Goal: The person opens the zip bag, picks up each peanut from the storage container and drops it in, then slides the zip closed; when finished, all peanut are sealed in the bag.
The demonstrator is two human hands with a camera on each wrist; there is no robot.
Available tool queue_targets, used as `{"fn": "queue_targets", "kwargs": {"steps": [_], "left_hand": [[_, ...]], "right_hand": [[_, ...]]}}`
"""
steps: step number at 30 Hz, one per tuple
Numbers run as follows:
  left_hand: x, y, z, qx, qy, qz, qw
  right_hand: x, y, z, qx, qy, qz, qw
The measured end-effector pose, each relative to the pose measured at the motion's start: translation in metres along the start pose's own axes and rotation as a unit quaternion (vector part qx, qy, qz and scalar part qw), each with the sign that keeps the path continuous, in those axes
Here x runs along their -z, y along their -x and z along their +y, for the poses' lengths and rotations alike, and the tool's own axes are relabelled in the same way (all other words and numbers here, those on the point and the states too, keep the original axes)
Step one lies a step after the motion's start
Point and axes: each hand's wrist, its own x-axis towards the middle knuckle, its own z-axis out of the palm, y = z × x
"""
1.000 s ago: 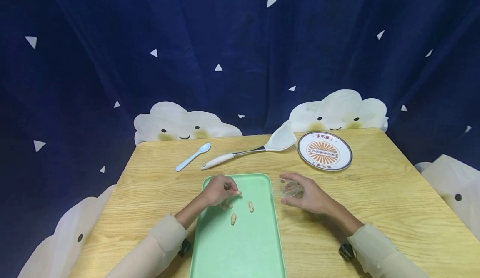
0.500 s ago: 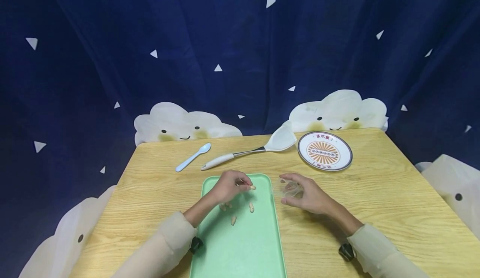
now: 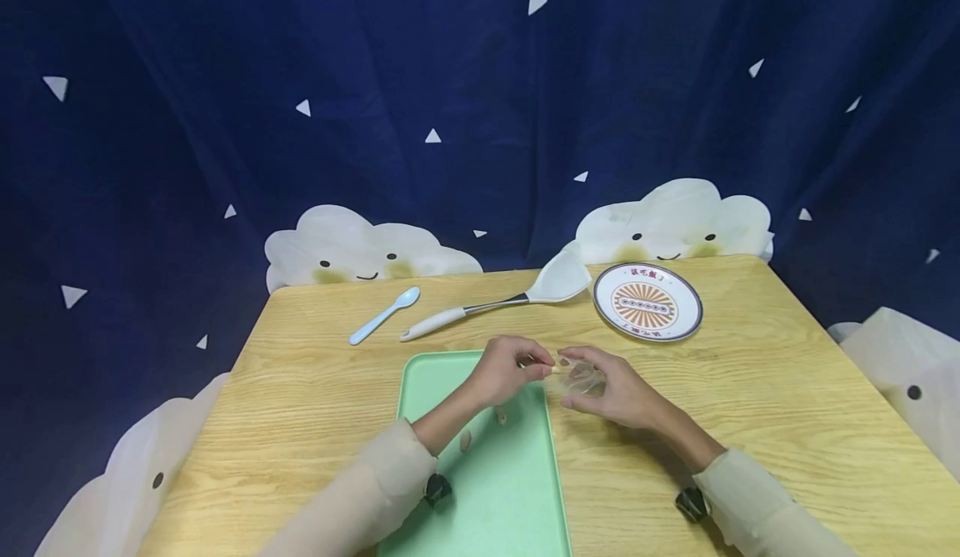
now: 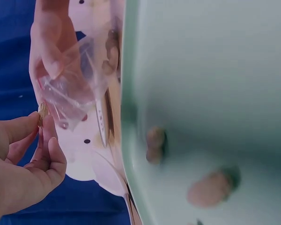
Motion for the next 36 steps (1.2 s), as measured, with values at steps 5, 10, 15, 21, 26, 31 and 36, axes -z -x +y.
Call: {"fn": "queue_targets", "kwargs": {"steps": [5, 10, 15, 21, 26, 31, 36], "left_hand": [[-0.007, -0.002, 0.005, -0.02, 0.009, -0.006, 0.9997], [-0.002, 0.001, 0.004, -0.015, -0.004, -0.003, 0.9999], [0.009, 0.006, -0.004, -0.001, -0.014, 0.005, 0.9999], [0.021, 0.016, -0.013, 0.005, -0.024, 0.006, 0.9997], [0.031, 0.026, -0.025, 0.014, -0.028, 0.011, 0.9994], [0.045, 0.036, -0.041, 0.019, -0.057, 0.012, 0.9981], [0.059, 0.046, -0.059, 0.036, -0.082, 0.019, 0.9958]], "right_hand": [[0.001, 0.001, -0.002, -0.004, 0.007, 0.005, 1.0], [0.002, 0.0, 0.0, 0.001, -0.003, 0.001, 1.0], [0.002, 0.0, 0.001, 0.005, -0.013, -0.002, 0.9999], [0.001, 0.0, 0.002, 0.0, -0.024, -0.006, 0.9997], [0.002, 0.001, 0.003, 0.001, -0.014, -0.002, 0.9999], [0.002, 0.001, 0.002, 0.007, -0.001, 0.003, 1.0], [0.003, 0.001, 0.002, 0.006, 0.0, 0.002, 1.0]]}}
